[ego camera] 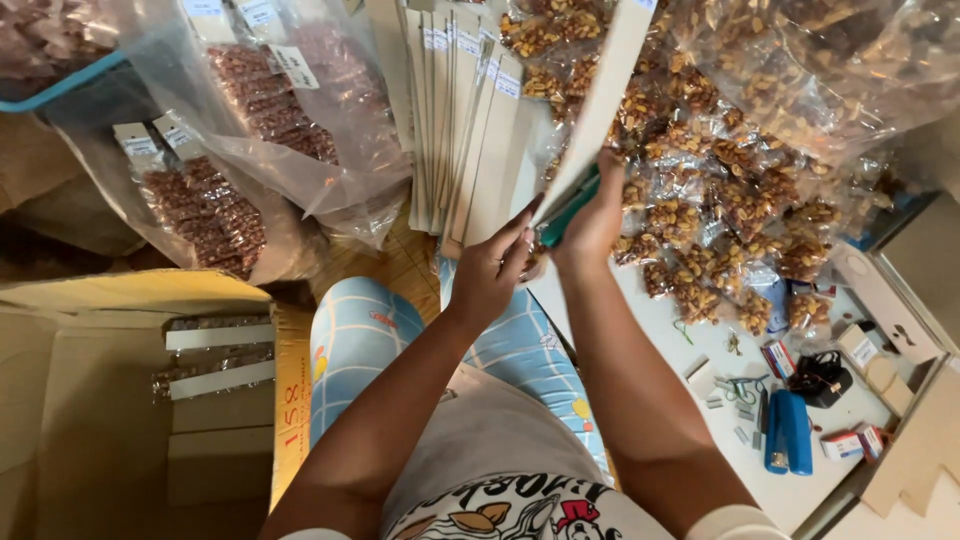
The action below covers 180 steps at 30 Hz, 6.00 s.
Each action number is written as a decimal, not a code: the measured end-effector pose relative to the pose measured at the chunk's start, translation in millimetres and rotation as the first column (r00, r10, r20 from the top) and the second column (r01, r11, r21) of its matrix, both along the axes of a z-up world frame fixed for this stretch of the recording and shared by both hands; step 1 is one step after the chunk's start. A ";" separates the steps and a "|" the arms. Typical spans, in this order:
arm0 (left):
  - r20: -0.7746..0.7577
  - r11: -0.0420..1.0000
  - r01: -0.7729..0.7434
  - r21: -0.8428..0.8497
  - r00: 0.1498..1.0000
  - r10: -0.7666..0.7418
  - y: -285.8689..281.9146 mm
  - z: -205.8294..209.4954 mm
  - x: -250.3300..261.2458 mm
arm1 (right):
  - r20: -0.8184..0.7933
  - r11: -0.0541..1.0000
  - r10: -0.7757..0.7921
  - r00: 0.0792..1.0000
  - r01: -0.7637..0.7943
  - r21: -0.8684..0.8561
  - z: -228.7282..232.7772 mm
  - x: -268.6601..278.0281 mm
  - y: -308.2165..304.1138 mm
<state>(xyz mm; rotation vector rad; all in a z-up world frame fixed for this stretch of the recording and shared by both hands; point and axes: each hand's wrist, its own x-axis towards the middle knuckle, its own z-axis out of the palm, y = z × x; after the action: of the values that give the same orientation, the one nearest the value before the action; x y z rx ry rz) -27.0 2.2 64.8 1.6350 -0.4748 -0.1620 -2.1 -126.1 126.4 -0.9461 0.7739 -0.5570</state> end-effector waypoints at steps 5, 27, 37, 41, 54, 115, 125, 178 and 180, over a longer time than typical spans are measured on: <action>0.019 0.995 0.030 0.097 0.999 -0.032 5.1 3.5 -4.2 | 0.099 0.976 -0.123 0.987 0.101 0.195 -36.9 4.0 -13.9; -0.569 0.998 -0.068 0.002 0.821 0.058 -10.7 -101.6 11.3 | -0.598 0.647 0.144 0.788 -0.532 -0.546 -76.1 -120.7 -78.1; -0.556 0.993 0.023 -0.116 0.827 -0.085 -27.6 -87.6 -1.3 | -0.628 0.636 0.352 0.694 -0.670 -0.383 -52.7 -74.2 -57.9; -0.404 0.998 0.026 -0.065 0.913 -0.050 -28.8 -99.0 -0.3 | -0.561 0.628 0.394 0.728 -0.659 -0.414 -63.5 -72.5 -67.7; -0.182 0.996 0.074 0.059 0.981 -0.062 -14.4 19.7 -20.4 | -0.008 1.000 -0.015 1.000 0.015 0.014 -1.2 -21.7 -19.3; -0.271 0.982 0.137 0.127 0.957 -0.099 -10.0 15.7 -30.0 | -0.081 0.979 -0.070 0.994 0.084 0.188 -40.8 -19.3 -49.5; -0.866 0.983 -0.152 -0.106 0.500 -0.016 -17.0 -89.0 -24.3 | -0.939 0.319 -0.151 0.309 -0.884 -0.342 -139.2 -27.8 -193.0; -0.852 0.959 -0.260 -0.111 0.522 0.043 -17.6 -147.7 2.1 | -0.923 0.557 -0.159 0.352 -0.740 -0.378 -157.0 3.6 -162.2; -0.826 0.968 -0.227 -0.105 0.563 0.043 -14.0 -129.6 8.9 | -0.934 0.482 -0.142 0.326 -0.802 -0.353 -147.8 -6.1 -168.4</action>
<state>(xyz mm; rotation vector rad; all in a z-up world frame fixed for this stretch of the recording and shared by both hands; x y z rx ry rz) -18.1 -11.8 -64.9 1.2037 0.3648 -0.7082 -8.2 -294.6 -21.4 -2.4234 1.2095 0.2360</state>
